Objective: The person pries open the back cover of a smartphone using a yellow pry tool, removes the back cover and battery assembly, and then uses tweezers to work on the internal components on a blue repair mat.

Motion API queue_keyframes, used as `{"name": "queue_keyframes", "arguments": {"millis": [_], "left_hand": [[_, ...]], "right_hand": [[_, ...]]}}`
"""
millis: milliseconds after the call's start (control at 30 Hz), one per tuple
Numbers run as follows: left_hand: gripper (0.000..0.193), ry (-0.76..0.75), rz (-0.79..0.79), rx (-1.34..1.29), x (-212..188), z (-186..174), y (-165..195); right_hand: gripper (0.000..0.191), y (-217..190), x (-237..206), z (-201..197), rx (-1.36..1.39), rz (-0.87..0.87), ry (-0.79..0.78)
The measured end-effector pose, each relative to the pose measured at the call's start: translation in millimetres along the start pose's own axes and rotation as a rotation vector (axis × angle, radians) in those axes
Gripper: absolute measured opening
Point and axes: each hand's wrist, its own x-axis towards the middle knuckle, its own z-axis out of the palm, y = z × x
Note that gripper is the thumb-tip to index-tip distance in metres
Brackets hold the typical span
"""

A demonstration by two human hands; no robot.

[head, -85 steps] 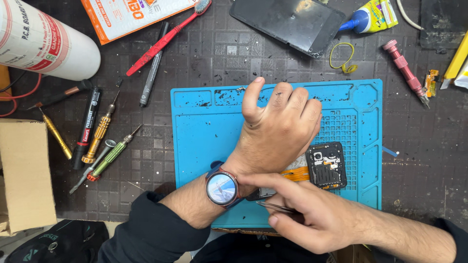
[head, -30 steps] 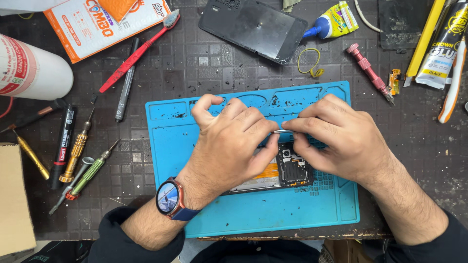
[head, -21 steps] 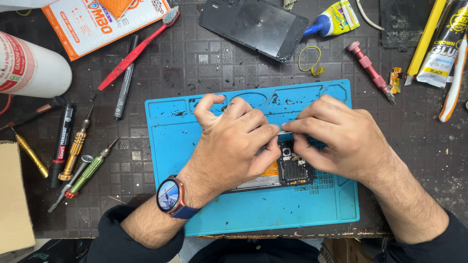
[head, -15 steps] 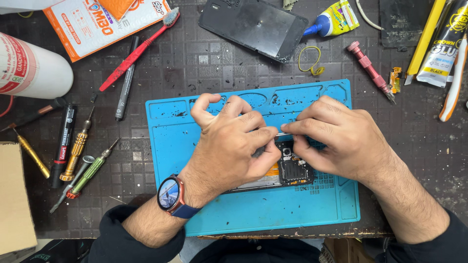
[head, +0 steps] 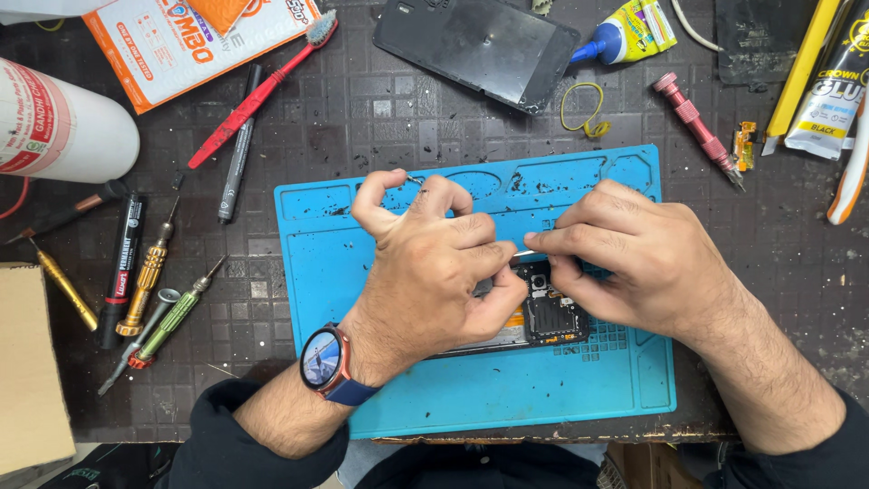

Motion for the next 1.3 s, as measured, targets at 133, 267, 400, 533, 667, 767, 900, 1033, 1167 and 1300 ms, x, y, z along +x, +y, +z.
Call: {"name": "queue_keyframes", "arguments": {"millis": [133,267,400,533,667,767,900,1033,1167,1300], "left_hand": [[0.006,0.008,-0.018,0.022,-0.6,-0.9,-0.4],[0.002,0.032,-0.054,0.046,2.0,-4.7,-4.0],[0.009,0.057,-0.087,-0.009,5.0,-6.7,-2.1],[0.008,0.043,-0.077,-0.044,5.8,-4.6,1.8],[0.01,0.024,-0.076,-0.05,4.1,-2.8,1.2],[0.011,0.004,-0.108,-0.098,2.7,-1.5,1.6],[0.01,-0.035,-0.129,-0.139,3.2,-0.6,1.5],[0.013,-0.071,-0.126,-0.14,1.2,0.6,1.5],[0.011,-0.08,-0.118,-0.142,-1.8,1.5,0.7],[0.011,-0.059,-0.108,-0.151,0.3,1.3,2.3]], "right_hand": [[0.027,1.4,-1.1,0.5,0.001,0.0,0.001],[0.026,3.6,-1.7,-1.8,-0.036,0.002,0.021],[0.027,2.7,-0.7,-3.2,-0.033,-0.009,0.046],[0.027,0.0,-0.5,-1.4,-0.032,-0.027,0.04],[0.027,0.5,-1.0,-0.4,-0.046,-0.06,0.05],[0.03,-0.3,-2.2,-0.6,-0.002,-0.081,0.088],[0.03,-0.6,-2.5,-1.3,-0.02,-0.093,0.097],[0.03,-1.2,-4.6,-1.2,-0.008,-0.099,0.084],[0.03,-1.5,-6.3,-1.0,0.012,-0.123,0.088],[0.03,-2.8,-4.7,-3.0,0.028,-0.108,0.106]]}}
